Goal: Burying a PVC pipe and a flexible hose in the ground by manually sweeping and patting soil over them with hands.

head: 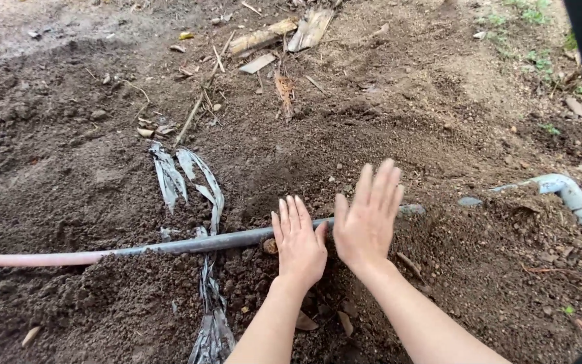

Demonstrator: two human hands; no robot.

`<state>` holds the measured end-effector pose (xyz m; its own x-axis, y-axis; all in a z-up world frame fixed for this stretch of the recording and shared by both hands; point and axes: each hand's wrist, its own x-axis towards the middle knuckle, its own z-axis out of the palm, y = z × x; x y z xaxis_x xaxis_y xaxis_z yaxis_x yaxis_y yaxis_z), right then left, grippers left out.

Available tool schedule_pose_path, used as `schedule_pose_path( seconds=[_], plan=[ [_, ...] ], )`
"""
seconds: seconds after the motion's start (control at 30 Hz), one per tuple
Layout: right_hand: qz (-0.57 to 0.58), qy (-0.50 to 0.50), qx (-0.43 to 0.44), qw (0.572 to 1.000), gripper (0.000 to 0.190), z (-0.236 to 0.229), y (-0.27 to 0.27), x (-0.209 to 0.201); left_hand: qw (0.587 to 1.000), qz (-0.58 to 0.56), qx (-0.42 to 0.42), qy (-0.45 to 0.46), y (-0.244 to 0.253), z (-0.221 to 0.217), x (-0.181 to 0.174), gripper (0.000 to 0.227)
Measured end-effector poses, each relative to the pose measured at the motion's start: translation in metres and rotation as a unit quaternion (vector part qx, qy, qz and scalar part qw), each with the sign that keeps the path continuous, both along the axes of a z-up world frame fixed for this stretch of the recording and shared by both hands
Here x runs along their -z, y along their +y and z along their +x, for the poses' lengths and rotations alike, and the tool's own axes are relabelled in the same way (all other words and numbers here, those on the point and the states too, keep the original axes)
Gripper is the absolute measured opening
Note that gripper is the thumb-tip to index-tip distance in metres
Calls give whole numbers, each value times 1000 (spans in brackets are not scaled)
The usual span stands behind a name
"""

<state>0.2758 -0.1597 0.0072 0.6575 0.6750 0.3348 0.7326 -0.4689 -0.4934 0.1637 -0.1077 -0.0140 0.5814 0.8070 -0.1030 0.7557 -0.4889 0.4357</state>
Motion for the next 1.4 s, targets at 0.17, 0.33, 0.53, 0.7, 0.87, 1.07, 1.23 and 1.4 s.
schedule_pose_path(
  seconds=[0.17,0.33,0.53,0.7,0.87,1.07,1.23,1.4],
  plan=[
    [-120,5,-61,991,77,-4,7,8,998,-53,23,-19,8,-9,-7,71],
    [-282,38,-45,958,79,1,20,10,992,-117,41,2,26,-13,-11,73],
    [-295,120,-35,947,87,4,34,9,965,-170,-47,-197,20,-35,-56,74],
    [-80,132,-34,987,83,-28,64,26,976,12,-154,-155,-13,-113,-88,68],
    [-46,155,-189,969,80,-121,63,5,921,96,-375,50,-26,-208,62,83],
    [-212,188,-279,918,75,-166,60,16,893,-113,-402,168,-20,-177,-55,86],
    [-249,227,-229,914,72,-171,73,3,916,-15,-387,100,3,-215,-40,82],
    [-277,136,-290,906,72,-168,55,-11,873,24,-484,51,-15,-246,9,88]
  ],
)
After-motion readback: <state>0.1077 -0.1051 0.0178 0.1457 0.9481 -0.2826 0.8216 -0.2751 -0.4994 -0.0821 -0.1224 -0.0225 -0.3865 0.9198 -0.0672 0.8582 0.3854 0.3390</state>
